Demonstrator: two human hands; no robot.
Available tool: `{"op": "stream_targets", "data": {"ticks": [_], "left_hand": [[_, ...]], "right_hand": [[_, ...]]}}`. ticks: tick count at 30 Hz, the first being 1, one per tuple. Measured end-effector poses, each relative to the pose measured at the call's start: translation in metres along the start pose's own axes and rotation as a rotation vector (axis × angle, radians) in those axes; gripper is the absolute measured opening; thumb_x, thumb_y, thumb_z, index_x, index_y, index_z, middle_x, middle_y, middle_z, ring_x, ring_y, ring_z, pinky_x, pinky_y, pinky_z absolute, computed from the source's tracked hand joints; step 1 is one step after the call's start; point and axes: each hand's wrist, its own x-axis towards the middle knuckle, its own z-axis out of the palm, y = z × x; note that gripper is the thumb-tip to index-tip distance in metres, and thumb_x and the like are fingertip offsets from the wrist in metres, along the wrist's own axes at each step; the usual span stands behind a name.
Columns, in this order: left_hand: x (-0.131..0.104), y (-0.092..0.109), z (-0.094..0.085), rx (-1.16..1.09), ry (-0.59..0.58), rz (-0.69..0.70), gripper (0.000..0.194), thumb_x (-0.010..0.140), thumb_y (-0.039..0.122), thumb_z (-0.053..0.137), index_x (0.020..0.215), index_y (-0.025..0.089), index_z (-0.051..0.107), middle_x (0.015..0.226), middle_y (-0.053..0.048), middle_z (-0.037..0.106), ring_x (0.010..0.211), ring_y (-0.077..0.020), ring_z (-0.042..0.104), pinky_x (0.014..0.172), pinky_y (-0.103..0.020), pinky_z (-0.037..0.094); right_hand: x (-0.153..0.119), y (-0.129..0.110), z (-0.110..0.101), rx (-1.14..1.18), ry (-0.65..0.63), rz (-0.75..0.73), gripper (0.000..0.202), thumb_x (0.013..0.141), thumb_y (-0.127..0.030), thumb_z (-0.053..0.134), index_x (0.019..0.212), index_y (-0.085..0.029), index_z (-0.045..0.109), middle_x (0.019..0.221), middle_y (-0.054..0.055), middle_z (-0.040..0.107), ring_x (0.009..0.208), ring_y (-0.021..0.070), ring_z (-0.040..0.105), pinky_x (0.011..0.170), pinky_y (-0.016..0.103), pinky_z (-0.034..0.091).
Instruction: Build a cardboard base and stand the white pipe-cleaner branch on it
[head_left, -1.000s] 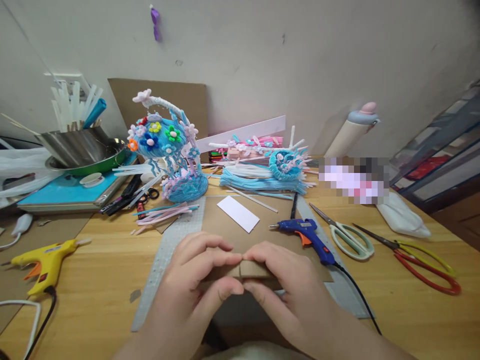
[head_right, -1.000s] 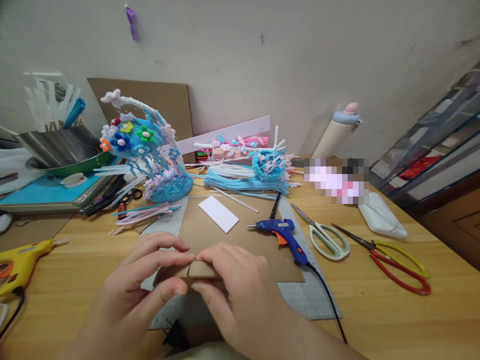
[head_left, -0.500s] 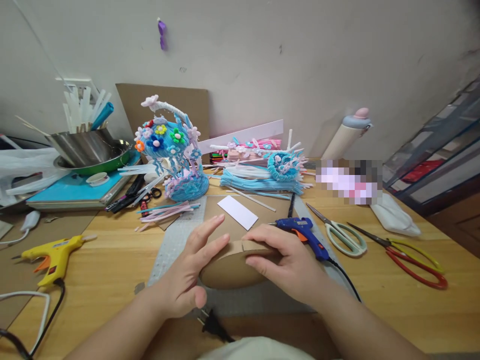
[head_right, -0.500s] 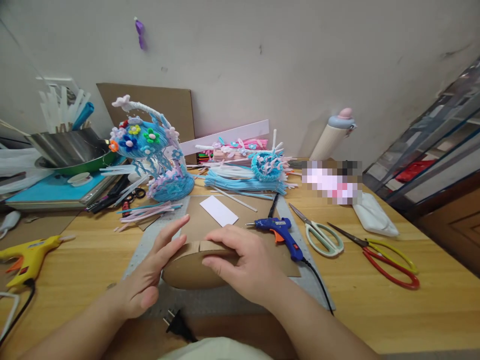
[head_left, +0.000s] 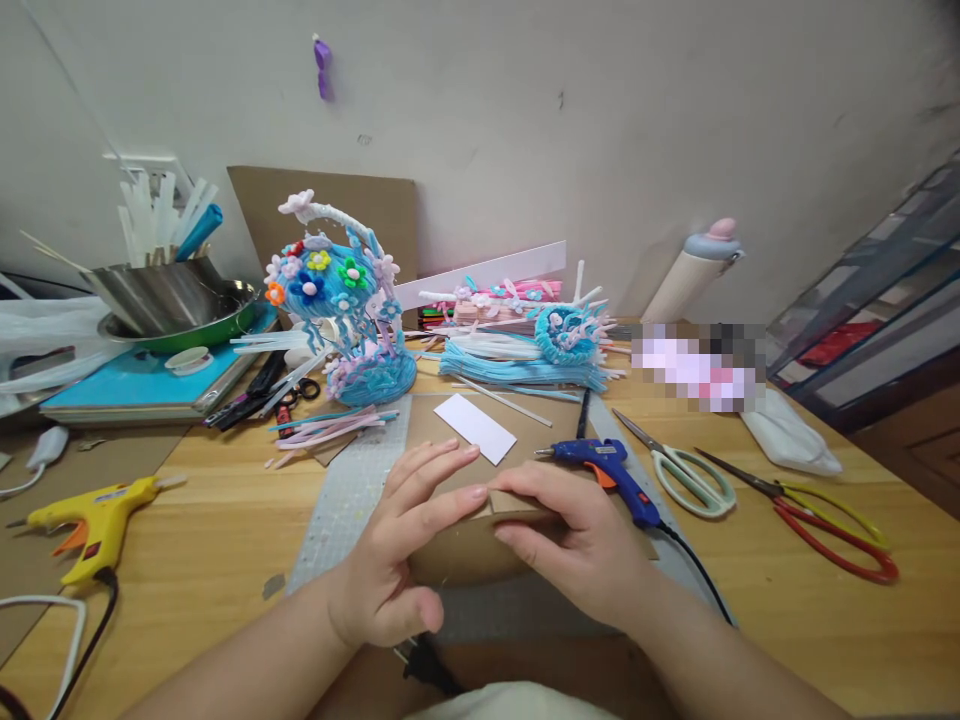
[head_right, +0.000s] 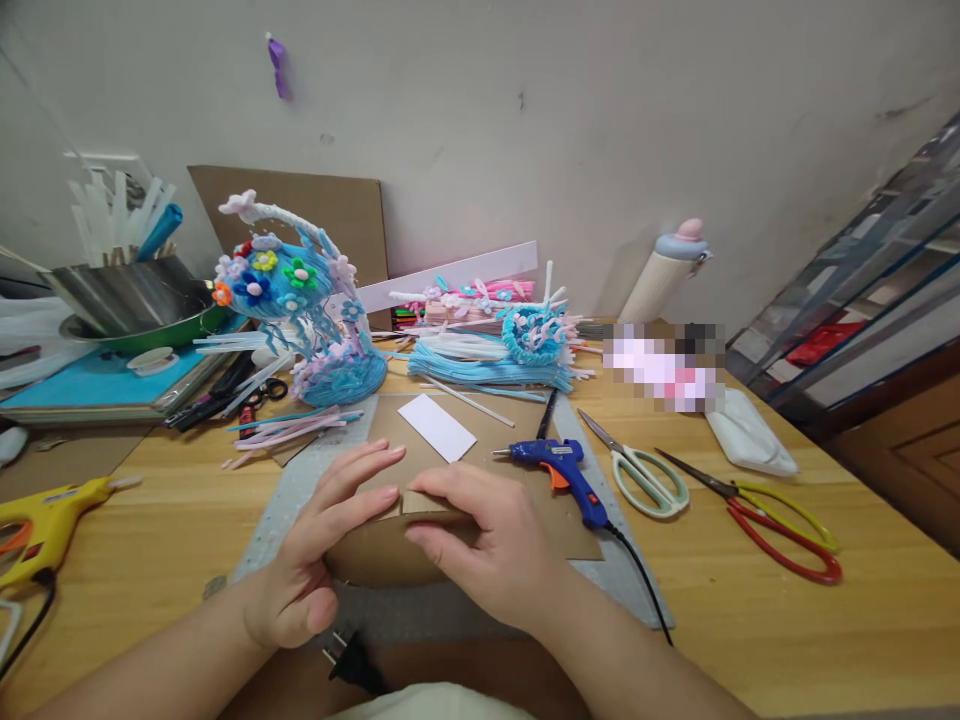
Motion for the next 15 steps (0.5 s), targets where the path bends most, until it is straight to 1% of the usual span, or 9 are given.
{"op": "stream_targets", "data": {"ticks": [5, 10, 12, 15], "left_hand": [[0.0017, 0.0012, 0.0011, 0.023, 0.004, 0.002, 0.062, 0.086, 0.062, 0.031, 0.137, 0.028, 0.039, 0.144, -0.01, 0.037, 0.132, -0.0359, 0.031, 0.108, -0.057, 0.015], [0.0029, 0.0015, 0.0021, 0.028, 0.02, 0.003, 0.061, 0.086, 0.06, 0.033, 0.137, 0.028, 0.038, 0.142, -0.01, 0.041, 0.13, -0.0351, 0.034, 0.108, -0.056, 0.015], [0.0029, 0.0021, -0.0002, 0.041, -0.014, -0.005, 0.063, 0.086, 0.062, 0.032, 0.138, 0.028, 0.036, 0.142, -0.011, 0.041, 0.131, -0.0348, 0.034, 0.108, -0.055, 0.015], [0.0007, 0.0028, -0.004, 0.055, -0.081, -0.038, 0.068, 0.084, 0.066, 0.032, 0.141, 0.029, 0.03, 0.145, -0.011, 0.036, 0.132, -0.0352, 0.032, 0.109, -0.054, 0.012]], "right_hand": [[0.0004, 0.0004, 0.0001, -0.004, -0.015, -0.015, 0.02, 0.082, -0.018, 0.06, 0.101, -0.024, 0.058, 0.09, 0.0, 0.063, 0.08, 0.014, 0.058, 0.071, 0.024, 0.043], [0.0005, 0.001, 0.0011, 0.005, -0.008, -0.041, 0.023, 0.082, -0.016, 0.06, 0.103, -0.024, 0.057, 0.09, 0.0, 0.064, 0.08, 0.0136, 0.057, 0.072, 0.024, 0.042], [0.0007, 0.0011, 0.0012, 0.005, -0.004, -0.043, 0.024, 0.081, -0.014, 0.06, 0.104, -0.024, 0.058, 0.089, 0.0, 0.063, 0.08, 0.0129, 0.057, 0.071, 0.023, 0.042], [0.0008, -0.0002, 0.0011, 0.0, -0.002, -0.041, 0.024, 0.081, -0.015, 0.06, 0.104, -0.023, 0.058, 0.091, 0.0, 0.064, 0.081, 0.0135, 0.058, 0.073, 0.024, 0.043]]}}
